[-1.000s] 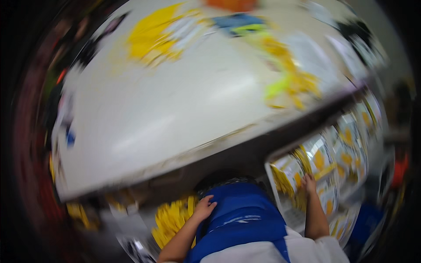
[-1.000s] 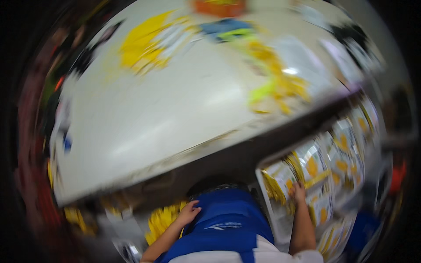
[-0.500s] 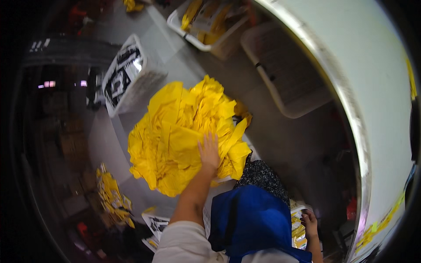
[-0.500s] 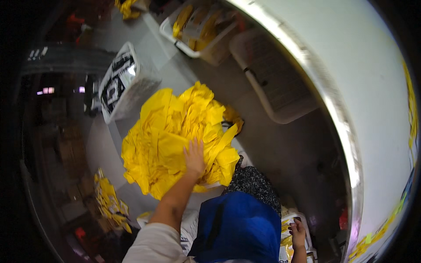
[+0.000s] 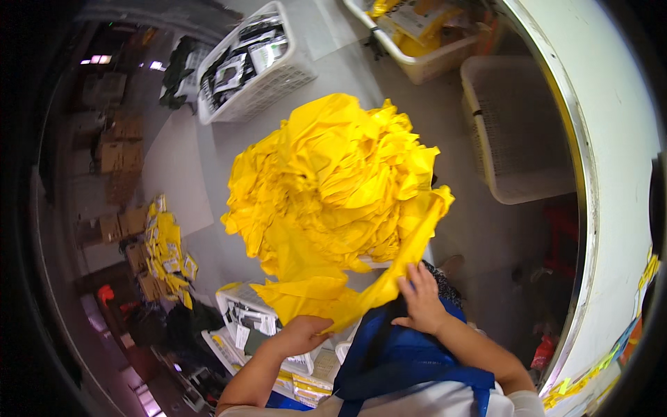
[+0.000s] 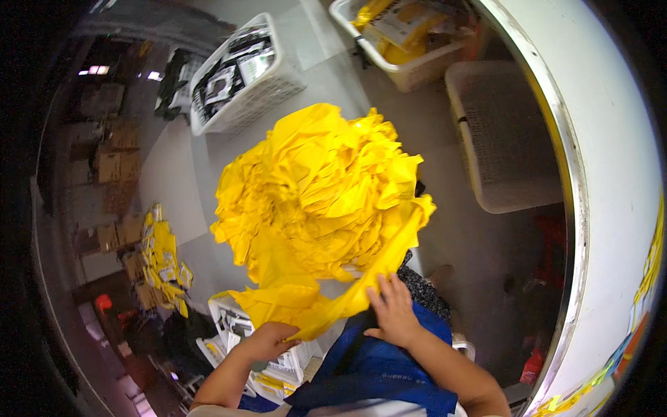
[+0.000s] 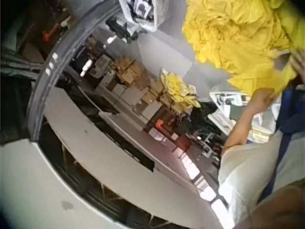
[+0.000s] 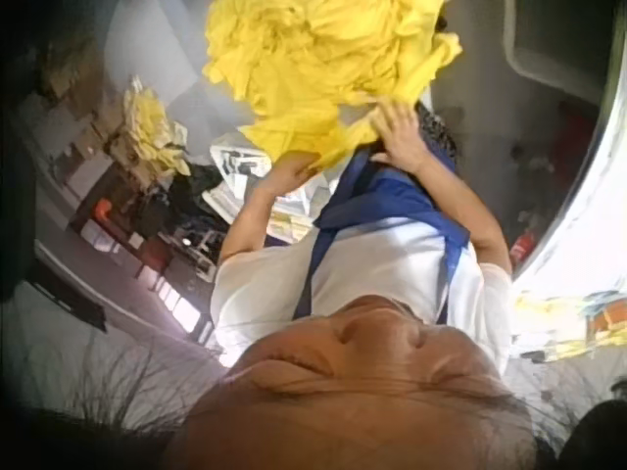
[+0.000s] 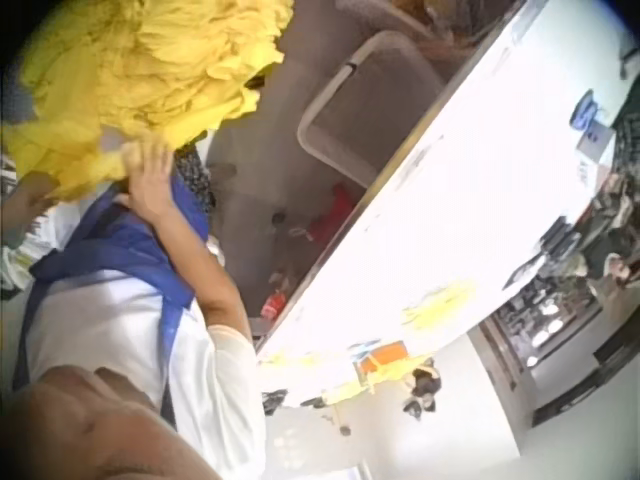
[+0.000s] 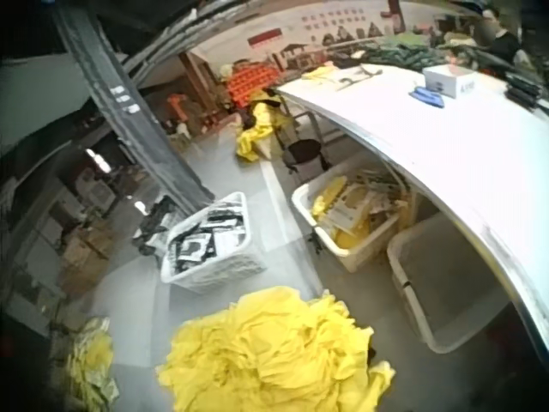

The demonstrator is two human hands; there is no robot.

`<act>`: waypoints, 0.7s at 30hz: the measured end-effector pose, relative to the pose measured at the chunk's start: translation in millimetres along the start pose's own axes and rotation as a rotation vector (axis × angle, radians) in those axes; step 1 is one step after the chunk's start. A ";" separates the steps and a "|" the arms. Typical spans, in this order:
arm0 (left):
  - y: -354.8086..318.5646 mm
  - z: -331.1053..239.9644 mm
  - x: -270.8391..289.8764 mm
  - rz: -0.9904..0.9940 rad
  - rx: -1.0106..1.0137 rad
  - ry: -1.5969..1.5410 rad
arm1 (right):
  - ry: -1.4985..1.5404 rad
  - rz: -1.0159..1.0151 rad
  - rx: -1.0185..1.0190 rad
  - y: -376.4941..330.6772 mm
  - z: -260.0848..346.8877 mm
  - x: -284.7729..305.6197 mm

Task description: The person folds a yellow garment on a white table, smooths it, and uses scissors to trim loose threads. They repeat this process with another yellow garment, folding and trimming threads before placing the finished items on the table.

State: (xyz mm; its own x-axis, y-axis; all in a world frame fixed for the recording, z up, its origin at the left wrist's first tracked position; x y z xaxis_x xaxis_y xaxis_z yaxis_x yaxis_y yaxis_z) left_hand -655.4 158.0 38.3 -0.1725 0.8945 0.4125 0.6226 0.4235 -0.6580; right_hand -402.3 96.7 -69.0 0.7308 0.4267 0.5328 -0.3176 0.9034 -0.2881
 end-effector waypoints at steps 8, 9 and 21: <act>-49.5 -68.8 7.3 -0.260 -0.258 -0.158 | 0.395 0.383 0.315 28.3 95.4 8.4; -55.2 -69.4 9.2 -0.373 -0.274 -0.210 | 0.383 0.346 0.307 26.2 101.7 25.7; 2.0 194.7 -66.2 -1.421 0.734 -1.938 | 0.283 -0.164 0.214 -86.5 166.9 228.8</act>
State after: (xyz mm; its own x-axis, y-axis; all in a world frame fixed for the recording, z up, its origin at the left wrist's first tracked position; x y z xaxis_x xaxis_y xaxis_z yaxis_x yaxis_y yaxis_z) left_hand -791.4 127.6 -113.0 -0.4661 -0.8766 0.1195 -0.5537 0.1837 -0.8122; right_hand -308.4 123.1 210.6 0.9105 0.2746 0.3091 -0.2796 0.9597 -0.0290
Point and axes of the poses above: each hand's wrist, its own y-axis towards the middle knuckle, its own x-axis out of the back of the hand, z = x × y, the point moved 3 cm from there along y, towards the middle knuckle, and after that the axes turned 2 degrees about -x, right-handed, at the moved point
